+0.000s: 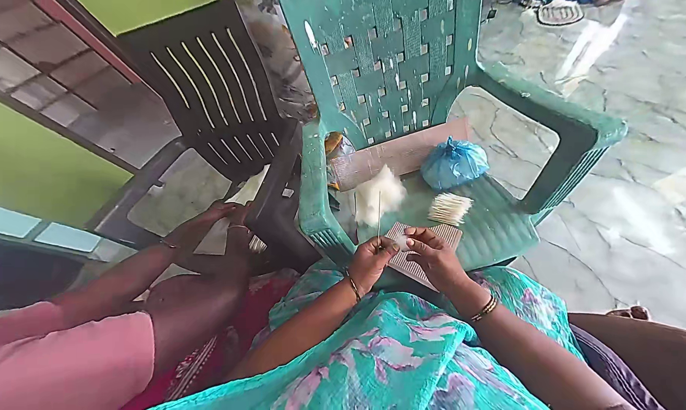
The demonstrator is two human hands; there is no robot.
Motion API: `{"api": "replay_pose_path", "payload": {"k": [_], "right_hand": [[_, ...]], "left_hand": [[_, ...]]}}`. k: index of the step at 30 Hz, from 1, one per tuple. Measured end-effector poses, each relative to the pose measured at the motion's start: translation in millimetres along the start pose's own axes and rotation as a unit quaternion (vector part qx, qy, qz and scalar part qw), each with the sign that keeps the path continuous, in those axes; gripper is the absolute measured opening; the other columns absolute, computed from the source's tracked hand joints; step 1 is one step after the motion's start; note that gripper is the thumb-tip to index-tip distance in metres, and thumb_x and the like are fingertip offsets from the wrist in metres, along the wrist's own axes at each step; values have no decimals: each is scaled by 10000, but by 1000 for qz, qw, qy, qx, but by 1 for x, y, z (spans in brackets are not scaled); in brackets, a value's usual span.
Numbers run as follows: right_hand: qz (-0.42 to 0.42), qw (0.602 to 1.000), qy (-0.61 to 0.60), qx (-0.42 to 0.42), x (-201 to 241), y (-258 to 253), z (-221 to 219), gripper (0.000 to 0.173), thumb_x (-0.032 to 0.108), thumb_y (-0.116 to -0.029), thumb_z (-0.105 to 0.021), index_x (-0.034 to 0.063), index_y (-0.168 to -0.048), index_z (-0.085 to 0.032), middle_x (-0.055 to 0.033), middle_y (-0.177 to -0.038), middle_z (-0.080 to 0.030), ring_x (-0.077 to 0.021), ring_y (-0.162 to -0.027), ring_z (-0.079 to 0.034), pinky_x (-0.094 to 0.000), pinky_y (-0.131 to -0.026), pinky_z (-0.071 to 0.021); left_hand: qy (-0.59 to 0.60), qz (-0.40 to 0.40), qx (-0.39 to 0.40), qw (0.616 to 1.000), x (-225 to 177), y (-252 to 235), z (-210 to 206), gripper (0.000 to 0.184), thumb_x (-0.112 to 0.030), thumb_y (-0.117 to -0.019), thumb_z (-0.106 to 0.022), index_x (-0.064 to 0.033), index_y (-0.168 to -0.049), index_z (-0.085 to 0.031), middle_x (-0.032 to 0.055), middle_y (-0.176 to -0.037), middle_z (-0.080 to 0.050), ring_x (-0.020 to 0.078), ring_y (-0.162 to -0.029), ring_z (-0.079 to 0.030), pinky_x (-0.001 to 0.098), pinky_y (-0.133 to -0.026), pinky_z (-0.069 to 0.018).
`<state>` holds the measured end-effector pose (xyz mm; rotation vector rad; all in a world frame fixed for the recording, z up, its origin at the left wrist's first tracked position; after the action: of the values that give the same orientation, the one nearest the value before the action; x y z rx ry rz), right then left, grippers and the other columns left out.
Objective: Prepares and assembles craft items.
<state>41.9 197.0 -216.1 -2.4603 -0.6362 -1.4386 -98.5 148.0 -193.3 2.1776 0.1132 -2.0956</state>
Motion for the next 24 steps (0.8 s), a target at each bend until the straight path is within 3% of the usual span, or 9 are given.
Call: {"api": "replay_pose_path", "payload": {"k": [4,7,10,14,17,20,24], "right_hand": [[29,999,13,-40,1,-2,10,112,-32,-963,-587,57,-1000,-644,-10,-851,-701,-97,-733,-663,-279,-716,-576],[25,997,14,-69,2,-5,19,106,-44,-965,-591,52,-985,-632,-17,-830,-689,-98,-701,-649,-272,-703,-572],[31,997,20,-70,0,-6,21,107,-57,-950,-616,44,-981,-636,-20,-829,-698,-96,-695,-650,-270,-695,-571],[25,997,37,-55,-3,-6,16,118,-58,-942,-627,36,-1013,-626,-19,-827,-706,-95,-706,-668,-271,-705,-583],[23,996,57,-61,-3,-6,16,114,-55,-939,-640,27,-1016,-625,-19,-815,-706,-91,-697,-669,-264,-699,-582],[31,993,71,-94,-1,-8,22,112,-56,-935,-649,24,-1011,-626,-16,-804,-701,-86,-680,-667,-255,-682,-584],[17,987,114,-110,1,-11,28,167,-58,-935,-660,-6,-1087,-615,-42,-839,-714,-96,-704,-689,-261,-692,-595]], "left_hand": [[-32,3,-1,999,0,1,-2,11,-40,-955,-652,-35,-949,-659,-52,-786,-621,1,-633,-541,172,-610,-473],[-31,11,-3,999,3,0,-2,18,-38,-953,-656,-38,-935,-654,-50,-783,-617,7,-635,-538,176,-613,-471],[-30,36,4,999,7,-1,-2,58,-43,-946,-666,-27,-999,-648,-31,-847,-630,10,-656,-549,173,-615,-475],[2,69,8,998,13,-3,-5,149,-52,-957,-670,-1,-1093,-637,-20,-851,-624,11,-630,-526,165,-576,-446],[0,71,5,997,15,-6,-7,30,-51,-978,-643,-22,-982,-651,-34,-769,-624,3,-590,-512,161,-556,-430],[-23,75,-2,997,16,-7,-6,58,-41,-988,-627,-18,-953,-666,-39,-753,-627,3,-594,-518,164,-569,-438],[-48,95,-11,994,19,-8,-2,124,-54,-1005,-618,21,-1090,-665,-11,-842,-641,9,-630,-534,167,-592,-460]]}}
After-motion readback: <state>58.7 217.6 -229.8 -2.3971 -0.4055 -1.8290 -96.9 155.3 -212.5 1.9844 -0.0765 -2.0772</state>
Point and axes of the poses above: each hand's wrist, its own y-axis away from the middle knuckle, its own z-axis out of the back of the hand, x = y × z, the point moved 7 cm from there along -y, towards the middle knuckle
